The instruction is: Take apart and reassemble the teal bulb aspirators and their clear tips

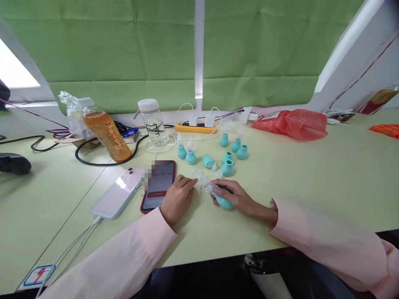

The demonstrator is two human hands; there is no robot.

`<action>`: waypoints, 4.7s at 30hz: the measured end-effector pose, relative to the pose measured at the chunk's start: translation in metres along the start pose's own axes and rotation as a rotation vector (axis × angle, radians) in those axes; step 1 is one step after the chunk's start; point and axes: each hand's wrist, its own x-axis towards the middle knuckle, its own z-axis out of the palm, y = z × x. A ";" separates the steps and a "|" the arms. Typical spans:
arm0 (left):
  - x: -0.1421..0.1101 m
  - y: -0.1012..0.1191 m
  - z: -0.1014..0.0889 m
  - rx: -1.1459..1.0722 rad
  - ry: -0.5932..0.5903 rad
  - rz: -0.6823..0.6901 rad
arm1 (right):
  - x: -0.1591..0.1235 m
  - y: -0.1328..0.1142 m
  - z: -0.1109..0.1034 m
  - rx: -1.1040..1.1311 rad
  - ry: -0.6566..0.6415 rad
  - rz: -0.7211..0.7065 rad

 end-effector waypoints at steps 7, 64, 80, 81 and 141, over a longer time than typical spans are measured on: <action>0.004 0.023 -0.022 -0.255 0.067 -0.082 | -0.006 -0.002 0.008 -0.277 0.017 -0.068; 0.008 0.021 -0.023 0.115 -0.608 0.001 | 0.021 -0.028 -0.139 -0.896 0.440 0.018; 0.000 0.021 -0.011 0.221 -0.511 0.089 | 0.031 -0.015 -0.133 -1.021 0.436 0.023; -0.001 0.021 -0.010 0.224 -0.505 0.089 | 0.033 -0.016 -0.133 -1.065 0.505 0.000; -0.003 0.016 -0.009 -0.076 -0.260 -0.201 | -0.001 -0.011 -0.020 -1.343 -0.359 -0.441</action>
